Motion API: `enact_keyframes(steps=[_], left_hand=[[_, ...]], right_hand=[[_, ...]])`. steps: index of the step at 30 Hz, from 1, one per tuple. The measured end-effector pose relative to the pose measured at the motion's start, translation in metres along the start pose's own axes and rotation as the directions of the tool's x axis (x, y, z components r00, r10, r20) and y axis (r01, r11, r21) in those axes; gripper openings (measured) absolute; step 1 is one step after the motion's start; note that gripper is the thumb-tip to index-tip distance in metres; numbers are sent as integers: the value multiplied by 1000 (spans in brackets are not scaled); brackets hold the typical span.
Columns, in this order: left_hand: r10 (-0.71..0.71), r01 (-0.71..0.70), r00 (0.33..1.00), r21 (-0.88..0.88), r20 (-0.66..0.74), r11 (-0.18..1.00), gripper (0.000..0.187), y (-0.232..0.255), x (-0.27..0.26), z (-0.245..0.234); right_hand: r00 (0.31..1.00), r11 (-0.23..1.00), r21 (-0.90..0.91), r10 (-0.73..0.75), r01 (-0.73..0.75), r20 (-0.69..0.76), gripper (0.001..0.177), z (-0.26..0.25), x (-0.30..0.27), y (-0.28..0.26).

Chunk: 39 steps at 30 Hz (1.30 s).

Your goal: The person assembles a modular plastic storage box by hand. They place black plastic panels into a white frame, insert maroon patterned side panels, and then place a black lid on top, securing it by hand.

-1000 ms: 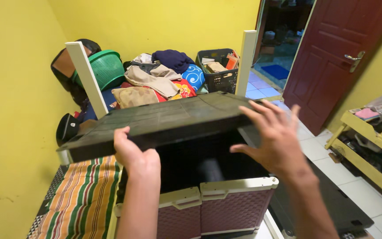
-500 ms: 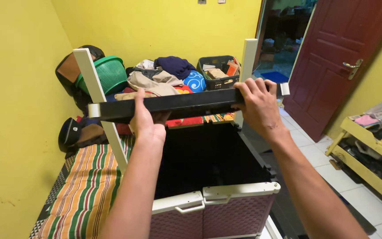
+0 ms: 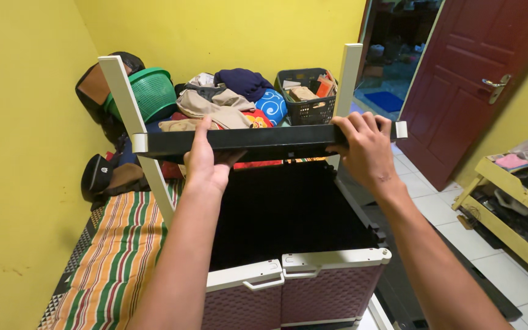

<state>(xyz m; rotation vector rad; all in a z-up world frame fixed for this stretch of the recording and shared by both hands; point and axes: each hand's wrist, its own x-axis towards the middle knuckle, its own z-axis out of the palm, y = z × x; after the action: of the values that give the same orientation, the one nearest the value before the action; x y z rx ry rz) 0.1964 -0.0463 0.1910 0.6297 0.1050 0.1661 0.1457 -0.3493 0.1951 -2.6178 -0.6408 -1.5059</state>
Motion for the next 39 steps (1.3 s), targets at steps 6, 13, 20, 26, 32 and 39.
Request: enact_keyframes(steps=[6,13,20,26,32,39], left_hand=[[-21,18,989,-18,-146,1000,50,-7,-12,-18],[-29,0,967,-115,-252,993,48,-40,-47,-78],[-123,86,895,-106,-428,991,48,-71,-76,-140],[-148,145,865,-42,-480,988,54,-93,-90,-180],[-257,284,876,6,-408,959,55,-98,-93,-204],[-371,405,892,91,-258,910,43,-65,-130,-205]], right_hand=[[1000,999,43,9,-8,-9,46,-3,-16,-12],[997,995,74,74,-73,-4,54,-4,-78,-40],[989,986,107,119,-128,90,61,-5,-134,-65],[958,980,139,101,-143,270,72,-10,-157,-73],[902,968,151,120,-198,416,75,-11,-169,-72],[787,948,101,187,-301,588,79,-18,-163,-64]])
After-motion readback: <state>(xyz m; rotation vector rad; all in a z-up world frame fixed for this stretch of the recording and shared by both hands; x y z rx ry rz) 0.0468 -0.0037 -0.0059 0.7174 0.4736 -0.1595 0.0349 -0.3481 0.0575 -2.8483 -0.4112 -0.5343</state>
